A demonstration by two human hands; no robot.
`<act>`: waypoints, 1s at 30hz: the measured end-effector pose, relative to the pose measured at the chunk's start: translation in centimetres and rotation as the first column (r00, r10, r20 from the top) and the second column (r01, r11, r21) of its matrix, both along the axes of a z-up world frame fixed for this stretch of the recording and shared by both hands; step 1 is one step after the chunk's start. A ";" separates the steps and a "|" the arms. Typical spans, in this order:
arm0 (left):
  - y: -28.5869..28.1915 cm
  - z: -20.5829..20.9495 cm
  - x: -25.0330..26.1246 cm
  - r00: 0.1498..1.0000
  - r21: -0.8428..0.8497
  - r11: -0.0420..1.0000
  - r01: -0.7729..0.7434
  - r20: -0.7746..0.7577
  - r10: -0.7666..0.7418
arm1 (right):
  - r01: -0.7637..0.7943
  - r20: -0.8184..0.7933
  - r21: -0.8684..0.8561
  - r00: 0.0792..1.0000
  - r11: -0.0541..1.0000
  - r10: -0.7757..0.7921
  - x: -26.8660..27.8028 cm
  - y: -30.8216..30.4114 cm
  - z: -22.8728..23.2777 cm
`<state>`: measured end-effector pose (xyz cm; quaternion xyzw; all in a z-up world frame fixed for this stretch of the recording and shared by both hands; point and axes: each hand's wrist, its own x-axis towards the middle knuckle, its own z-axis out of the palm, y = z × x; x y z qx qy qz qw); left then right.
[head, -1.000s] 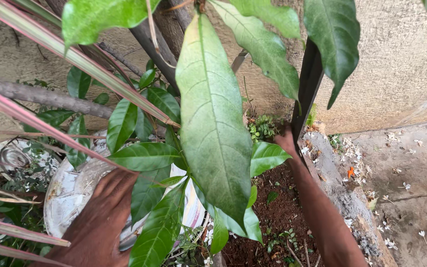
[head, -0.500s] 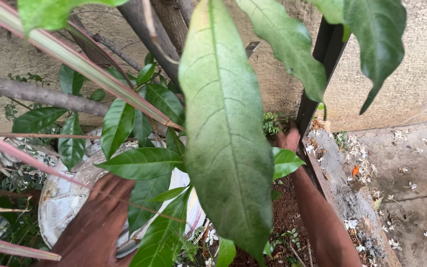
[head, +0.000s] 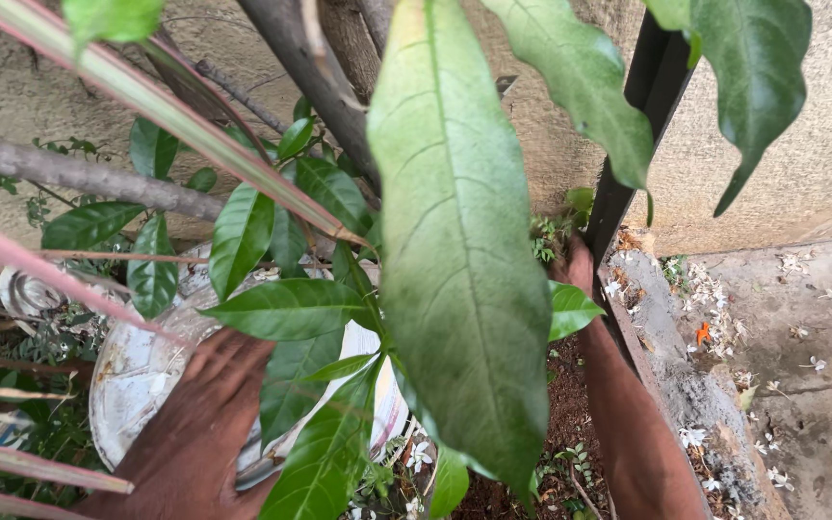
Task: The person clears weeds and small plants from a soil patch using their hands and a small hand rake, then levels the soil.
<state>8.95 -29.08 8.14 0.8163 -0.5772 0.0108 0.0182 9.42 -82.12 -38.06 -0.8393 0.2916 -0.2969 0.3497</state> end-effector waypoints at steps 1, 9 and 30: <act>-0.2 0.2 -0.1 1.000 0.034 0.999 -0.010 0.003 0.010 | -0.007 -0.003 0.004 1.000 1.000 0.007 -0.2 -0.2 0.1; -2.1 2.5 -1.8 1.000 -0.061 0.998 -0.008 -0.010 0.007 | -0.297 0.028 0.220 0.954 0.929 0.298 -0.7 3.3 0.7; -3.7 5.6 -3.9 0.998 -0.192 0.981 0.020 -0.051 -0.030 | -0.789 0.674 0.488 0.612 0.373 0.413 -0.1 3.3 10.1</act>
